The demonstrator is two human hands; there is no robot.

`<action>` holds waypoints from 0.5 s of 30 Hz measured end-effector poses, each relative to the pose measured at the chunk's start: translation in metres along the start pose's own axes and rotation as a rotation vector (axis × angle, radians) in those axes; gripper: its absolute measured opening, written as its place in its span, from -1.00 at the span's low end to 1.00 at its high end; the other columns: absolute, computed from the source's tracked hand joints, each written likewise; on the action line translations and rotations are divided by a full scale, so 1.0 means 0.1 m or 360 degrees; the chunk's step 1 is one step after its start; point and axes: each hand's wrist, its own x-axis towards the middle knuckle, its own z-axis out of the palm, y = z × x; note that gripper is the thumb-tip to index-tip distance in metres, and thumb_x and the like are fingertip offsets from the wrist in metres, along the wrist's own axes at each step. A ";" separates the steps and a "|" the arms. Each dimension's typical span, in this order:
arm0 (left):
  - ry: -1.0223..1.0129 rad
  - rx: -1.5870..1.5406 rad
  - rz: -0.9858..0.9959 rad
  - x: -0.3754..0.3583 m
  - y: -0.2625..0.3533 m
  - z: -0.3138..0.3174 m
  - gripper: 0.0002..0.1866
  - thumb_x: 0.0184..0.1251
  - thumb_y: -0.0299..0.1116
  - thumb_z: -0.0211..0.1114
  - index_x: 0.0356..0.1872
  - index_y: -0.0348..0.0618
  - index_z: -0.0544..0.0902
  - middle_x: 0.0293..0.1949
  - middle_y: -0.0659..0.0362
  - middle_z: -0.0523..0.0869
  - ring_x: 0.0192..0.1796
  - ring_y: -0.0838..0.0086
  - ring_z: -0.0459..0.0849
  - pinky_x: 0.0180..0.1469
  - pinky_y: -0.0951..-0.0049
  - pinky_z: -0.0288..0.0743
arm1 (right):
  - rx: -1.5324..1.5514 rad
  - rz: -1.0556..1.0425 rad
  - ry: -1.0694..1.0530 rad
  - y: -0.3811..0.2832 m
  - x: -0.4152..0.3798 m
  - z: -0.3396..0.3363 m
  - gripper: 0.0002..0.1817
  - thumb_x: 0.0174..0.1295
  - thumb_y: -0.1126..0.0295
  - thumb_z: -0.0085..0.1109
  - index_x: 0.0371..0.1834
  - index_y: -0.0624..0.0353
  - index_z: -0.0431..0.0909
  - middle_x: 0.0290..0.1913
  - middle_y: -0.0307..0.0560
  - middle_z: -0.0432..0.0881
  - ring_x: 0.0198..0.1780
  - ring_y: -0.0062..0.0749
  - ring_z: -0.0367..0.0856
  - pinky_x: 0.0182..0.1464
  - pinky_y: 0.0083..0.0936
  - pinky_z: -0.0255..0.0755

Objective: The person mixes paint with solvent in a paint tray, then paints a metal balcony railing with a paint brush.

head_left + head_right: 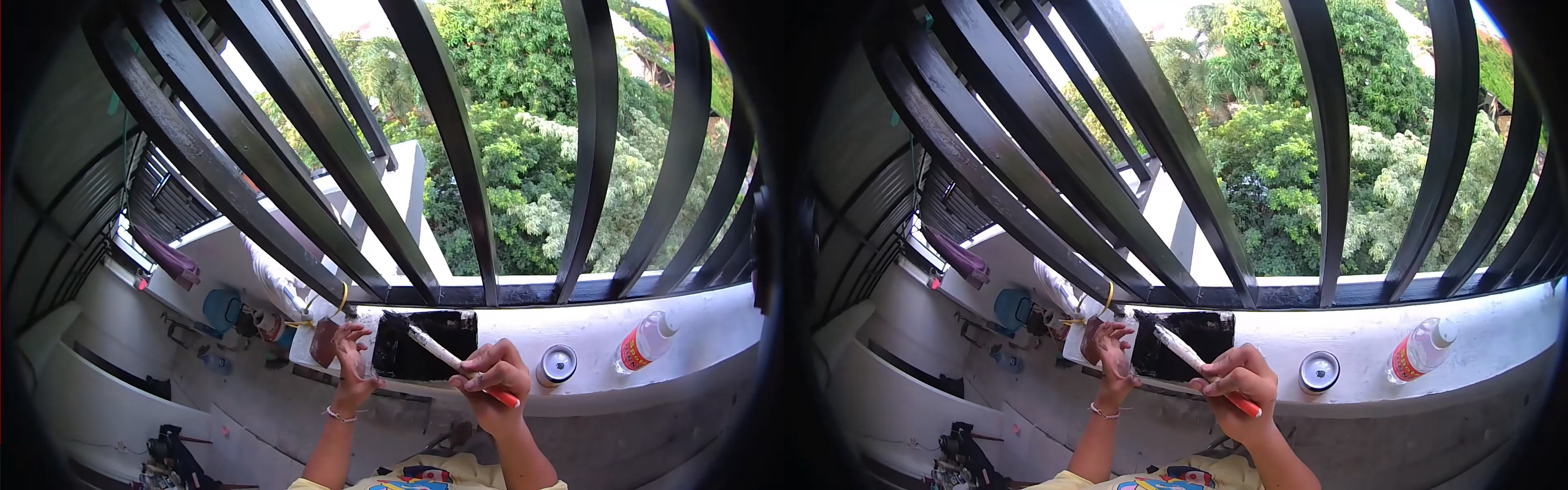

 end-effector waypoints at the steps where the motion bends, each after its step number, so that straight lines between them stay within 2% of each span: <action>1: 0.0003 0.0007 0.0004 0.00 -0.01 0.00 0.43 -0.26 0.32 0.72 0.59 0.00 0.00 0.39 0.12 0.29 0.39 0.26 0.39 0.22 0.24 0.23 | 0.0008 -0.0003 -0.0001 0.00 0.01 0.00 -0.69 -0.05 0.72 0.58 -0.53 0.11 0.59 -0.26 -0.12 0.59 -0.22 -0.40 0.68 -0.17 -0.52 0.60; 7: -0.0042 0.0054 0.0033 -0.02 0.01 -0.01 0.40 -0.22 0.36 0.68 0.58 0.01 0.01 0.39 0.13 0.30 0.39 0.26 0.39 0.22 0.24 0.22 | 0.0045 0.0003 -0.0008 0.01 0.00 0.00 -0.69 -0.05 0.73 0.57 -0.53 0.12 0.58 -0.26 -0.12 0.58 -0.23 -0.38 0.67 -0.19 -0.50 0.60; 9: 0.0030 -0.0002 0.0044 -0.02 -0.02 -0.05 0.31 -0.07 0.42 0.57 0.59 0.00 0.03 0.39 0.14 0.32 0.39 0.27 0.40 0.22 0.24 0.22 | 0.0048 0.0010 0.0005 0.01 -0.02 0.02 -0.68 -0.06 0.73 0.56 -0.53 0.12 0.57 -0.26 -0.11 0.57 -0.23 -0.38 0.67 -0.19 -0.50 0.60; 13: 0.0176 -0.0051 -0.0011 0.00 -0.01 -0.12 0.26 -0.03 0.46 0.52 0.56 -0.04 0.11 0.32 0.13 0.39 0.36 0.29 0.43 0.21 0.29 0.26 | 0.0043 0.0032 0.0014 -0.01 -0.02 0.05 -0.68 -0.06 0.74 0.57 -0.53 0.13 0.57 -0.26 -0.11 0.56 -0.23 -0.37 0.67 -0.19 -0.50 0.60; 15: 0.0316 -0.0031 0.0023 0.01 0.06 -0.13 0.13 0.09 0.43 0.46 0.53 -0.05 0.19 0.29 0.12 0.42 0.28 0.32 0.48 0.19 0.33 0.28 | 0.0010 0.0007 0.0009 -0.03 -0.01 0.07 -0.67 -0.06 0.74 0.57 -0.52 0.13 0.56 -0.26 -0.11 0.55 -0.24 -0.37 0.67 -0.19 -0.50 0.60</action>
